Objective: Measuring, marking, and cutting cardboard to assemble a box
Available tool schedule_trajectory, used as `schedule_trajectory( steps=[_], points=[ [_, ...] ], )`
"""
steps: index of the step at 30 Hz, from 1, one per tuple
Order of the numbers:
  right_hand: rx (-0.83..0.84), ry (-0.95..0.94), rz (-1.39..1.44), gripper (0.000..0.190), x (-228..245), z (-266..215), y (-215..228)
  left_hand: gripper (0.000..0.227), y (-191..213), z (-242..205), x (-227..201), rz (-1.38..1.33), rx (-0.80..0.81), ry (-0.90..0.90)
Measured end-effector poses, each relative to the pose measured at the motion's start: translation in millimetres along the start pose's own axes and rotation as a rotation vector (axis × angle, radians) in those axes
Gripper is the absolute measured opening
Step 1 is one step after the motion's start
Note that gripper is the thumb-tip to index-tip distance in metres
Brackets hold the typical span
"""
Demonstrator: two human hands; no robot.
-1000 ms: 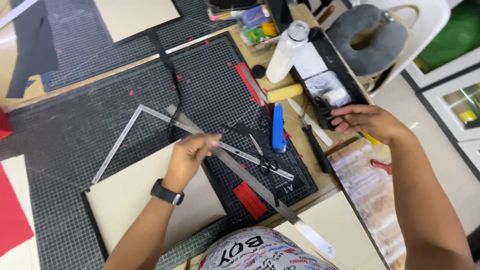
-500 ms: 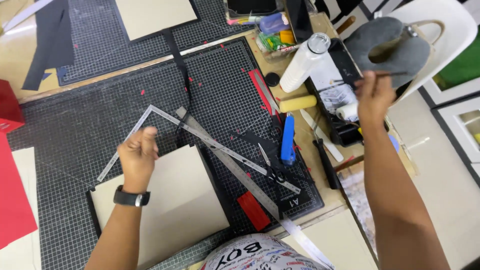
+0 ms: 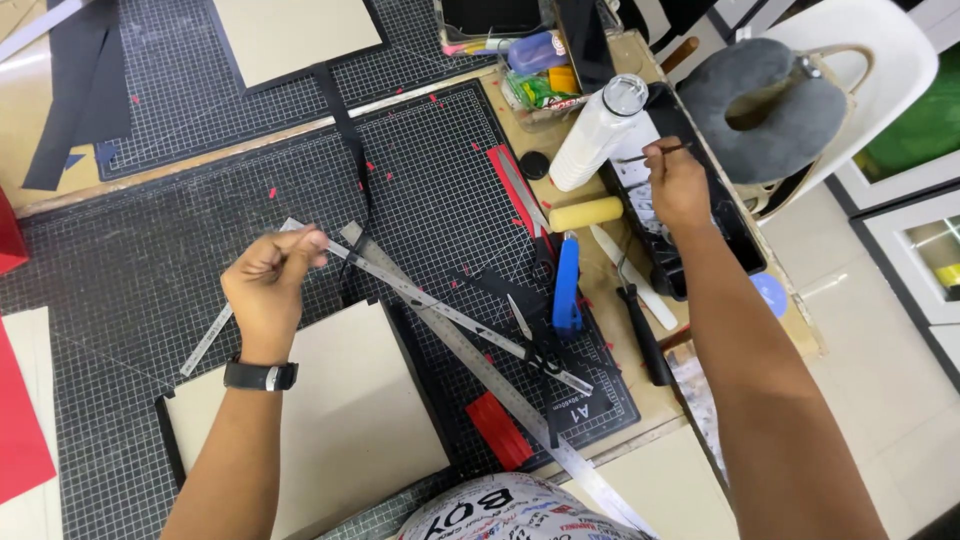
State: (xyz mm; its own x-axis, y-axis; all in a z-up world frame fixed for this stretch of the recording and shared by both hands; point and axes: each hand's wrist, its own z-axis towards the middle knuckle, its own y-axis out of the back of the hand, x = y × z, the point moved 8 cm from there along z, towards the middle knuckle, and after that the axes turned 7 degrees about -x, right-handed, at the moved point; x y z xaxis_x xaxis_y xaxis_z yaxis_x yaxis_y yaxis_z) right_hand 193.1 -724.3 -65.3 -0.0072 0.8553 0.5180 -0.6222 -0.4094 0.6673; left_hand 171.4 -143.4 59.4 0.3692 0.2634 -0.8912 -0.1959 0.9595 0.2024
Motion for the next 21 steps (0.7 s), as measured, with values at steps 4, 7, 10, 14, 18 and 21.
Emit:
schedule_trajectory(
  steps=[4, 7, 10, 14, 18, 21],
  points=[
    [-0.045, 0.025, -0.027, 0.016, 5.0, -1.7, 10.4, 0.022, 9.6, -4.8, 31.8, 0.044, -0.057, 0.038],
    [0.029, -0.010, -0.017, 0.011, 14.1, -10.2, 13.0, 0.031, 15.6, -2.6, 28.0, 0.068, -0.121, 0.014],
    [-0.018, 0.012, 0.080, 0.027, 28.3, -7.8, 40.4, 0.008, 13.7, 3.2, -5.2, -0.027, -0.095, -0.079],
    [-0.003, -0.004, 0.016, 0.023, 26.5, -22.3, 63.5, 0.004, 16.6, 3.6, 15.8, 0.014, -0.045, -0.044],
    [0.062, -0.036, -0.009, 0.019, 11.3, -40.5, 53.0, 0.014, -21.4, 19.3, 16.9, 0.145, 0.045, -0.110],
    [-0.040, -0.077, 0.044, 0.021, 18.6, -49.6, 69.6, 0.049, -88.6, 34.8, 9.4, 0.364, 0.330, -0.070]
  ],
)
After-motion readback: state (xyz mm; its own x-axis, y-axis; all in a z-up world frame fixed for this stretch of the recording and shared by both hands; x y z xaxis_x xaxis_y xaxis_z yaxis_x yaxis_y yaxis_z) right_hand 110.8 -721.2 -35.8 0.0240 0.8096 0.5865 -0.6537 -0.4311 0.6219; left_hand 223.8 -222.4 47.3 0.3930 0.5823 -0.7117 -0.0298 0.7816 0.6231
